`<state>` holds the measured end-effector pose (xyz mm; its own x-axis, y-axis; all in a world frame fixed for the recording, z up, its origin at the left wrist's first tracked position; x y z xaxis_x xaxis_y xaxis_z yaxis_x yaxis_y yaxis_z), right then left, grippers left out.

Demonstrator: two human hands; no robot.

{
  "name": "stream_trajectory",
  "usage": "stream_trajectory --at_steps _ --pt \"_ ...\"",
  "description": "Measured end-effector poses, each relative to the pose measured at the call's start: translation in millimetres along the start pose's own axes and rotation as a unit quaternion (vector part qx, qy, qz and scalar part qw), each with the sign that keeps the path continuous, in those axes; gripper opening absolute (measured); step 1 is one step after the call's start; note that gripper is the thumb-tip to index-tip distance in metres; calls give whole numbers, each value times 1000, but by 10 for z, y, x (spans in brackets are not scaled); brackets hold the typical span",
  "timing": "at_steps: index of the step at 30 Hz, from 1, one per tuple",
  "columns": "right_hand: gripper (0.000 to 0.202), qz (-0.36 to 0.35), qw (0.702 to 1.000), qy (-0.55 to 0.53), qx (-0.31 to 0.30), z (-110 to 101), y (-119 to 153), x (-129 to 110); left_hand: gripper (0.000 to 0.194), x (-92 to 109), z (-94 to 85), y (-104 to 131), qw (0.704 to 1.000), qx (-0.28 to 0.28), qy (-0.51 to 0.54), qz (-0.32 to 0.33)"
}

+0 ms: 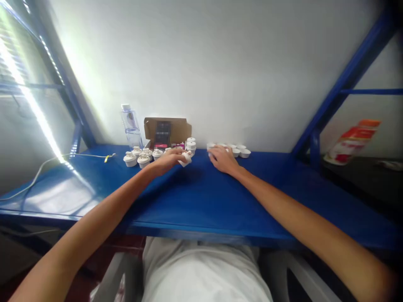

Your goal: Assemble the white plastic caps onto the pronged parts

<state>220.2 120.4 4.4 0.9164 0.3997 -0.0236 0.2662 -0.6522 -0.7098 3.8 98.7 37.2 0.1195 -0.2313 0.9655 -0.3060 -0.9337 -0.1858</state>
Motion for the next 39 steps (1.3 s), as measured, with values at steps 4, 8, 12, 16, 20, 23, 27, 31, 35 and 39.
stream_trajectory --at_steps 4,8,12,16,20,23,27,31,35,39 --pt "42 11 1000 6 9 5 7 62 39 27 -165 -5 990 41 -136 21" --pt "43 18 1000 5 9 -8 11 73 44 112 -304 -9 941 45 -324 91" --pt "45 24 999 9 31 -74 7 43 44 159 -340 -2 894 35 -428 128" --pt "49 24 998 23 62 -128 4 34 45 186 -339 19 859 18 -496 128" --pt "47 31 997 33 63 -114 -4 102 43 204 -439 38 798 2 -592 112" --pt "43 37 997 31 63 -109 -13 161 50 211 -604 26 761 17 -642 88" --pt "41 39 997 34 56 -101 -13 195 56 184 -823 -16 740 42 -670 36" --pt "40 36 997 28 55 -105 -10 160 45 175 -934 -24 744 47 -667 -1" --pt "41 9 998 -1 62 -133 -38 -3 35 182 -1014 29 745 49 -664 -41" --pt "44 -12 998 -31 48 -107 -135 -216 33 199 -1093 67 740 46 -669 -48"
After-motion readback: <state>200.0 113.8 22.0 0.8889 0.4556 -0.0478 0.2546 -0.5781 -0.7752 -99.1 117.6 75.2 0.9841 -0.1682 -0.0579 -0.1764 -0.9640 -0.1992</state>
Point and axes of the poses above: each hand's wrist, its own y-axis away from the middle knuckle, its own z-axis out of the palm, x = y × z, the point moved 7 cm from there along -y, towards the middle knuckle, and after that the axes turned 14 degrees about x, right-handed, at the moved point
